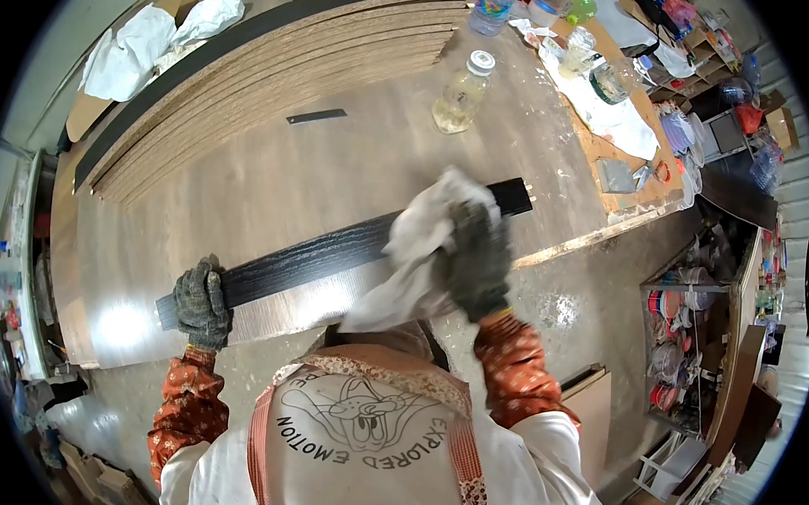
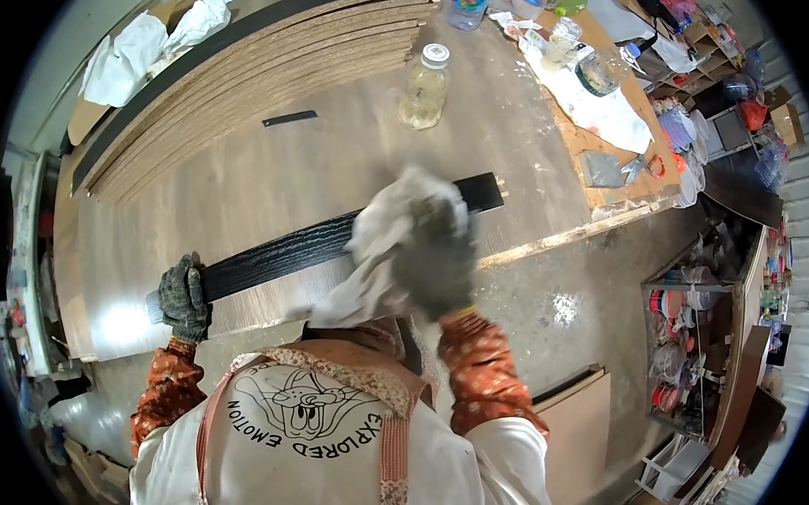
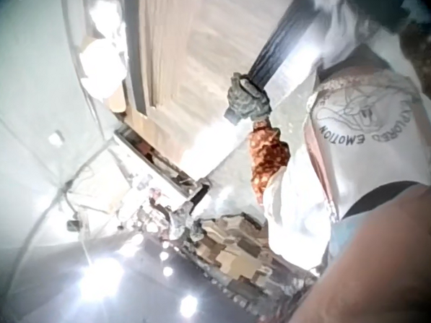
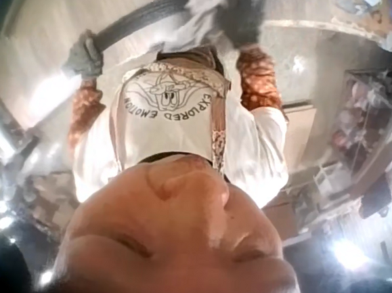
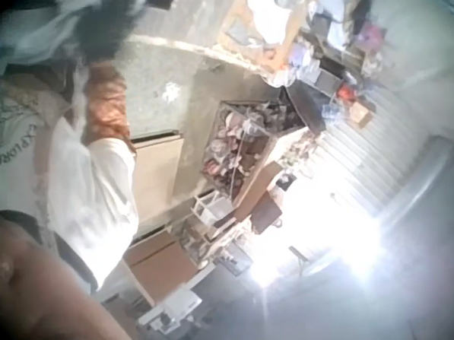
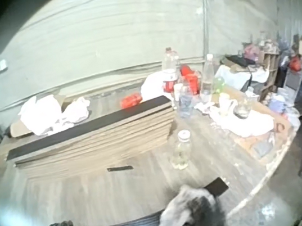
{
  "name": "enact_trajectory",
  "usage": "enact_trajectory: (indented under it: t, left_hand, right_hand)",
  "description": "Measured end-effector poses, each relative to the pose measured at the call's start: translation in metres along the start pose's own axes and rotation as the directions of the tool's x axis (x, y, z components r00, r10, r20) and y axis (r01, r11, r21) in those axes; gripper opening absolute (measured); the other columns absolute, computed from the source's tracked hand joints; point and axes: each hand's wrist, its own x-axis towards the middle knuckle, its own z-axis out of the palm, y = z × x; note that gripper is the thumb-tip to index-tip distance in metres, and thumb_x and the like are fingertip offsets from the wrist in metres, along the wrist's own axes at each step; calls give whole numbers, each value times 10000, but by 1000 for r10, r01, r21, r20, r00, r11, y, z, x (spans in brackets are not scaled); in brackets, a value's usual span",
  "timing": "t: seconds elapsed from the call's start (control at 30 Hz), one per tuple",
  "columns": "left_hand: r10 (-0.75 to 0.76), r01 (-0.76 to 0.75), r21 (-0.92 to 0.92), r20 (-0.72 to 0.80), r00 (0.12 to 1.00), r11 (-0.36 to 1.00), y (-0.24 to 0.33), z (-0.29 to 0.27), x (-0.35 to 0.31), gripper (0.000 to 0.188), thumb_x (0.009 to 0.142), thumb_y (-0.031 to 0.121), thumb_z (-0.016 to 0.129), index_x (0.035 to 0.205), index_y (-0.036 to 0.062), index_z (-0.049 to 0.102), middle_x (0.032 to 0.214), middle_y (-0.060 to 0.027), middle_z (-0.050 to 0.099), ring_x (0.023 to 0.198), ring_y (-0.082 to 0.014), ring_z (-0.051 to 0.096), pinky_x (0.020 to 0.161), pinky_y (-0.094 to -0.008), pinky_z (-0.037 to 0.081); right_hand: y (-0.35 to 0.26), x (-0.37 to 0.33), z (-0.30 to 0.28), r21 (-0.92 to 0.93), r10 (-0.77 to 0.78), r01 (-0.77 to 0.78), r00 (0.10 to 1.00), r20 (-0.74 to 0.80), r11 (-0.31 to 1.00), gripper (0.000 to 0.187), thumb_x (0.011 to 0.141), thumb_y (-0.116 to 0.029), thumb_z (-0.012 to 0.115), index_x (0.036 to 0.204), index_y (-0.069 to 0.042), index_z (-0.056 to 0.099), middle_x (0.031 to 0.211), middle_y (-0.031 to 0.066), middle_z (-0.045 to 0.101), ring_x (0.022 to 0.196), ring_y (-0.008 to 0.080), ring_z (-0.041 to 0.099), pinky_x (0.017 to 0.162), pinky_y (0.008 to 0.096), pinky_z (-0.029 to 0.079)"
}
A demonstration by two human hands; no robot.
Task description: The person wipes long black wooden pieces with a white cloth and a liquid from a bottle on a worktable.
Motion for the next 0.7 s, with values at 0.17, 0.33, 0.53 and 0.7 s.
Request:
enact_trajectory:
  t: [0.17,0.33,0.53,0.7]
  left_hand:
    - [-18,19,41,-13,1000,999,-6,4,-7,256,952,198,495,1128,53,611,975,-147,634,900,-341,582,838,-462,433]
    - [-37,35,30,59,998,999,-8,1,-11,274,955,207,507,1172,63,593,1060,-148,638,970,-350,576,908,-479,418]
    - [-27,24,68,50,998,997,-13,5,-21,299,944,206,530,1202,63,583,1138,-136,638,1044,-351,572,974,-479,406]
    - [19,-20,17,64,998,1000,-17,3,-22,367,896,213,612,1213,32,580,1133,-156,640,1063,-354,577,995,-471,411]
  right_hand:
    - [57,15,-4,-138,186,-178,981,51,974,511,909,-350,505,1352,-96,490,1412,130,466,1322,317,402,1120,515,249]
    - [4,-2,8,71,-76,77,997,-23,994,506,921,-305,507,1384,-108,458,1443,122,433,1368,320,358,1148,499,220]
    - [171,23,-19,53,503,-516,850,158,855,376,939,-276,505,1262,-91,558,1142,177,622,1017,359,597,880,452,472]
    - [204,45,-42,-35,572,-580,811,-123,814,429,910,-208,551,1334,-149,522,1177,198,621,1090,363,589,921,450,466]
